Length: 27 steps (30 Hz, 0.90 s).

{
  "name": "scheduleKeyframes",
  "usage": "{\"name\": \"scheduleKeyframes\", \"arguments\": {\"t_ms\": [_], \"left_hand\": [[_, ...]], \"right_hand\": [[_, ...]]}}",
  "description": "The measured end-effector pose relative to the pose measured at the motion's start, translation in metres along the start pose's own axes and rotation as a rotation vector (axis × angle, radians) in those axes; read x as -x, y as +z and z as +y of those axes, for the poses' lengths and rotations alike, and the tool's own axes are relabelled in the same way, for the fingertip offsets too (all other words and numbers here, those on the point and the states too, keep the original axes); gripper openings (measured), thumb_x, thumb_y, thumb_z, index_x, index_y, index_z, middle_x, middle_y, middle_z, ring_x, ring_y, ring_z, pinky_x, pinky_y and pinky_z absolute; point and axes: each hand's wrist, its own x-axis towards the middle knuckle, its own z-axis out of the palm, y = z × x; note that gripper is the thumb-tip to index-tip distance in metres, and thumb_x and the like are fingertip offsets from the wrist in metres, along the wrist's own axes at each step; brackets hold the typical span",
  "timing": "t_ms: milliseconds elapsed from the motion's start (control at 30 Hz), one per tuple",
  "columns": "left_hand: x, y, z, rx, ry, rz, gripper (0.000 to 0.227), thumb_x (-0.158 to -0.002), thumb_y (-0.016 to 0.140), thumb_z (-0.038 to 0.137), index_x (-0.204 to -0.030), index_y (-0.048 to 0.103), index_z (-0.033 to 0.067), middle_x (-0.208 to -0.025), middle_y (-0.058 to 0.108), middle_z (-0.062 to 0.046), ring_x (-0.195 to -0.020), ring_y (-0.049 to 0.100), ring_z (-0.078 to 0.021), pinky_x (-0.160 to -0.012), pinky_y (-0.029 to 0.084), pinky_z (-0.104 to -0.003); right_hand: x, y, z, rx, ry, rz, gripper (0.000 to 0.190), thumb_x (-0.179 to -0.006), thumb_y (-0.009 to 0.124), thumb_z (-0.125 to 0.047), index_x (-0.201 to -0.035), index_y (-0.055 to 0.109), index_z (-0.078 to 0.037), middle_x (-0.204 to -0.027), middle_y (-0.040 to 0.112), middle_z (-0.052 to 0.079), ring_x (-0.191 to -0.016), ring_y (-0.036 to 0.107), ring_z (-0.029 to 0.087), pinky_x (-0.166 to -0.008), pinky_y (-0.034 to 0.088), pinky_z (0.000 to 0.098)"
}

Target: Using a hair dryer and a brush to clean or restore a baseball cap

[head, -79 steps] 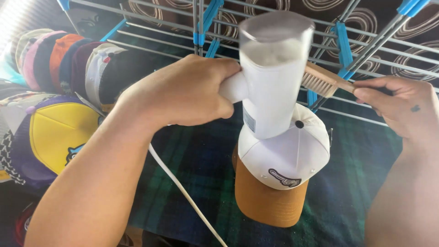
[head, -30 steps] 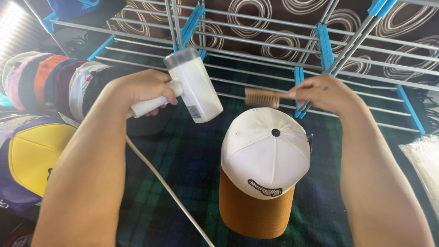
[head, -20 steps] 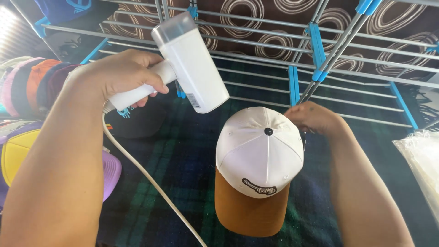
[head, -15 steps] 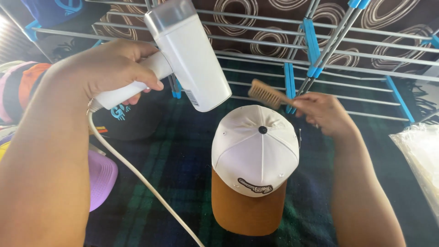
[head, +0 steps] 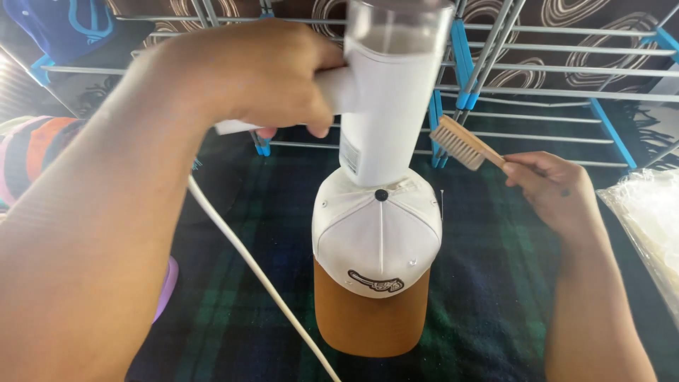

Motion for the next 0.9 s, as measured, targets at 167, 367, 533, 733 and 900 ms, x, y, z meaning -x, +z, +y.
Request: {"name": "scheduleKeyframes", "arguments": {"t_ms": [167,367,533,733,900], "left_hand": [[-0.006,0.000,0.032,-0.118,0.002,0.001,0.048,-0.088,0.066,0.024,-0.136,0.064,0.0296,-0.114,0.073,-0.005,-0.093,0.071,-0.0293,-0.087,0.049,-0.048],[-0.053,0.000,0.057,-0.138,-0.001,-0.036,0.042,-0.087,0.069,0.022,-0.129,0.066,0.0157,-0.116,0.070,-0.012,-0.081,0.072,-0.0298,-0.077,0.053,-0.046],[-0.103,0.010,0.072,-0.083,0.045,-0.074,0.036,-0.087,0.071,0.019,-0.121,0.065,0.0068,-0.095,0.066,-0.014,-0.071,0.064,-0.0282,-0.065,0.053,-0.042],[-0.132,0.014,0.070,-0.031,-0.085,-0.149,0.035,-0.086,0.073,0.026,-0.110,0.070,0.0011,-0.093,0.066,-0.018,-0.074,0.059,-0.0255,-0.069,0.050,-0.040],[-0.143,0.025,0.049,-0.027,-0.159,-0.166,0.057,-0.087,0.071,0.024,-0.137,0.056,0.0025,-0.115,0.068,-0.019,-0.088,0.065,-0.0288,-0.078,0.052,-0.042]], "right_hand": [[0.008,-0.018,0.013,-0.003,0.038,0.053,0.022,-0.101,0.071,-0.026,-0.119,0.078,-0.016,-0.087,0.070,0.002,-0.065,0.047,0.012,-0.060,0.039,0.0284],[0.007,-0.022,0.020,-0.051,0.053,0.066,0.019,-0.100,0.073,-0.024,-0.116,0.079,-0.015,-0.086,0.071,0.002,-0.072,0.052,0.010,-0.063,0.038,0.0272],[0.006,-0.022,0.015,0.085,0.142,0.060,0.020,-0.101,0.070,-0.029,-0.115,0.080,-0.021,-0.087,0.073,-0.001,-0.065,0.047,0.014,-0.063,0.037,0.0309],[0.005,-0.011,0.024,-0.164,0.192,-0.073,0.023,-0.102,0.066,-0.016,-0.118,0.076,-0.004,-0.085,0.069,0.012,-0.058,0.043,0.018,-0.053,0.034,0.0308],[-0.001,0.018,0.066,-0.675,-0.090,-0.260,0.032,-0.100,0.062,-0.012,-0.129,0.069,0.001,-0.077,0.065,0.014,-0.050,0.047,0.014,-0.041,0.034,0.0232]]}}
